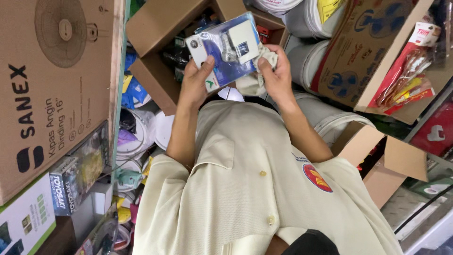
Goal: The person wipes a pair of pliers, a packaged padlock, and a packaged remote control with a white cloth.
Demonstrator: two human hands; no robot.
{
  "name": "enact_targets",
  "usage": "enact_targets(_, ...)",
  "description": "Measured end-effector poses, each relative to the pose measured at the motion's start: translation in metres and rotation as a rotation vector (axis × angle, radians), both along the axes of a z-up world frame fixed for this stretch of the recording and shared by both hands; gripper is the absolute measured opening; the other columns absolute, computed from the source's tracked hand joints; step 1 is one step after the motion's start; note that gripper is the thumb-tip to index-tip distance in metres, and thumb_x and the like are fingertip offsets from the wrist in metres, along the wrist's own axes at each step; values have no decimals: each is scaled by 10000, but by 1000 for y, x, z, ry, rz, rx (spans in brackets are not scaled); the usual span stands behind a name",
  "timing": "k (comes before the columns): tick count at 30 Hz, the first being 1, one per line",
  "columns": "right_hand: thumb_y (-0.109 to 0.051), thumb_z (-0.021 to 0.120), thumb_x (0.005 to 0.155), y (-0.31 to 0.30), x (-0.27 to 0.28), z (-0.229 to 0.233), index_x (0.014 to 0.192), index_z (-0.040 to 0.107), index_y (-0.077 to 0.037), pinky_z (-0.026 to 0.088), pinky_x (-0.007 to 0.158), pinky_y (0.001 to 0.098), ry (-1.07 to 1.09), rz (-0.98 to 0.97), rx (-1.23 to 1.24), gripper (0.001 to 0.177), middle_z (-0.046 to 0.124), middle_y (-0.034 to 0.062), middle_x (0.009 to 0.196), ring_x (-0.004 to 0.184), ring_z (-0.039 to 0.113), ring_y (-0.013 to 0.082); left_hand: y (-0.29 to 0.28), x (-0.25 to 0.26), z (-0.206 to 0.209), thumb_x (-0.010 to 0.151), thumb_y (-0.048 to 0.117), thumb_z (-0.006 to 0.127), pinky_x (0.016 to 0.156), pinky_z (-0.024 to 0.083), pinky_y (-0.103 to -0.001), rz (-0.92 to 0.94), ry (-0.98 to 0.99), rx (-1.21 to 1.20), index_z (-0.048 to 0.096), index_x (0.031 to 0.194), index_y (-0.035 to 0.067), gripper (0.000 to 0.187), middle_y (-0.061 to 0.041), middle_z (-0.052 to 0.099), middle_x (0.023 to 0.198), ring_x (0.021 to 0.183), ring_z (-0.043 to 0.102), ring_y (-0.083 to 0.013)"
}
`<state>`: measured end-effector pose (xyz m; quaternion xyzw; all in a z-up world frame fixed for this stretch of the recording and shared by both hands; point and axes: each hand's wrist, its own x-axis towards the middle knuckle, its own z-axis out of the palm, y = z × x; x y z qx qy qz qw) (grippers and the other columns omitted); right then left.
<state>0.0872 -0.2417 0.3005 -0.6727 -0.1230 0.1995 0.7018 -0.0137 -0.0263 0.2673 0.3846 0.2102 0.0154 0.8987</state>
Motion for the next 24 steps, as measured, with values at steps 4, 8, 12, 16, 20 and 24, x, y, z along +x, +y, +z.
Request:
enact_targets(4,-95,580,1073,-10,-11,20,1283,513,-28,515,711,254,250,-208,335,230,650,46,1056,812,595,90,-7,1,12,1016,315,723,1057,525,-343,-251,-341,59,501,1446,47,554,-83,596,1380,1240,604,-180)
enact_targets(8,-69,578,1074,-4,-25,42,1292,496,-34,496,697,252,247,-296,462,236,637,49,1066,792,570,79,-73,13,9,966,309,781,1064,464,-425,-170,-400,798,469,1456,-30,673,-157,503,1424,1270,515,-272)
enact_targets(12,-43,600,1109,-6,-33,48,1352,478,-47,467,813,230,131,-213,321,272,606,22,1120,932,541,55,-110,45,17,1144,335,590,1105,481,-401,304,-248,229,441,1478,-40,524,-116,568,1368,1223,564,-217)
enact_targets(16,-45,622,1066,-32,-19,51,1371,469,-56,514,924,253,4,-9,105,341,618,25,1170,1049,588,80,-90,65,53,1152,392,464,1123,471,-440,348,-280,-189,425,1519,-5,542,-131,555,1447,1310,558,-264)
enact_targets(20,2,652,1015,-68,5,73,1356,491,-45,532,986,285,-201,-164,-115,380,607,45,1217,1113,611,129,-72,69,82,1128,413,508,1171,470,-464,238,-368,-307,419,1529,26,564,-123,549,1475,1359,550,-273)
enact_targets(24,14,641,1015,-76,26,115,1302,531,-50,502,1023,356,-500,-350,-137,314,556,103,1315,1172,569,178,-75,66,81,1097,377,546,1154,484,-453,164,-289,-281,418,1511,48,545,-104,554,1458,1342,565,-253)
